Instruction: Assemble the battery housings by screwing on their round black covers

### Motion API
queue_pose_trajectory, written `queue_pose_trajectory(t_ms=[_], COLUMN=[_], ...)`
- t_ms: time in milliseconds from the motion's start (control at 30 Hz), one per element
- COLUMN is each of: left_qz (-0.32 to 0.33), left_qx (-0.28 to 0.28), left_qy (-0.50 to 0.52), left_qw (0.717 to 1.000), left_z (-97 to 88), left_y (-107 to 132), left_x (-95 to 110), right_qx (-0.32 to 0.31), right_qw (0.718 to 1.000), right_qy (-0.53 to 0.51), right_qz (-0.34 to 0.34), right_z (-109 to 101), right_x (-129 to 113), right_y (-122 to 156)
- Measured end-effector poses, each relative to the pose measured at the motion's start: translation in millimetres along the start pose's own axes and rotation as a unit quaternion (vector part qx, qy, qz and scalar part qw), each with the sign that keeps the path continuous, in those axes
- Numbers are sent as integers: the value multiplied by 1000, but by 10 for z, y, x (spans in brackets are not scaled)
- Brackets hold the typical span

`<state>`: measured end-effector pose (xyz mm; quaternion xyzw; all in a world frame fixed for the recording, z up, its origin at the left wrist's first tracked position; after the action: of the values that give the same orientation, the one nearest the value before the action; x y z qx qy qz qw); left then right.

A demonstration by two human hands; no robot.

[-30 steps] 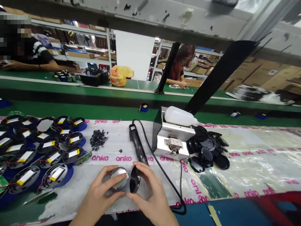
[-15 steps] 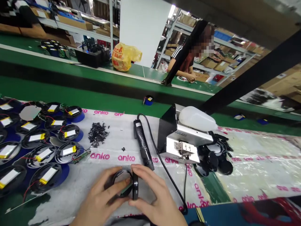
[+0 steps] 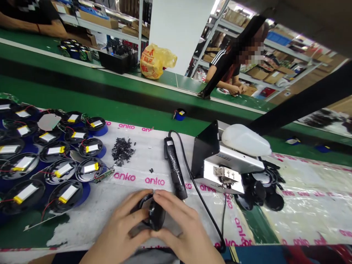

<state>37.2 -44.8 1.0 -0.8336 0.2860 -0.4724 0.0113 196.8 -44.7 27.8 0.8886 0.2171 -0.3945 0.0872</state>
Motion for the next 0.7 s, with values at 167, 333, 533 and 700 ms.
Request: queue_pose_trajectory(t_ms=[167,333,533,700], left_qz=[-196,-189,-142,-144], left_qx=[-6,-34,-21,-22], left_qy=[175,175,138,150], left_qw=[965,966,980,978], left_z=[50,75,23,37], left_y=[106,82,34,47], left_x=[-291,-261,-214,-210], right_qx=[-62,-54,-45,-78], right_qw=[997,992,983,983], right_qy=[48,86,144,147], right_qz=[-22,-71,-101,-72], right_z=[27,69,82,103], right_x=[-133,-174,-196,-175], right_y=[-139,-144,-148,-156])
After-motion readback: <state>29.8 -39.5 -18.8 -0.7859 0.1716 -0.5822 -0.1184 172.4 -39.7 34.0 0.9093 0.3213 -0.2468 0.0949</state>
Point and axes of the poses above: each hand's wrist, its own y-axis away from the middle knuckle, its own z-axis out of the palm, x = y × z, the point moved 7 cm from there along -y, towards the middle knuckle, and after that the axes turned 5 degrees about -x, right-handed, at the moved point
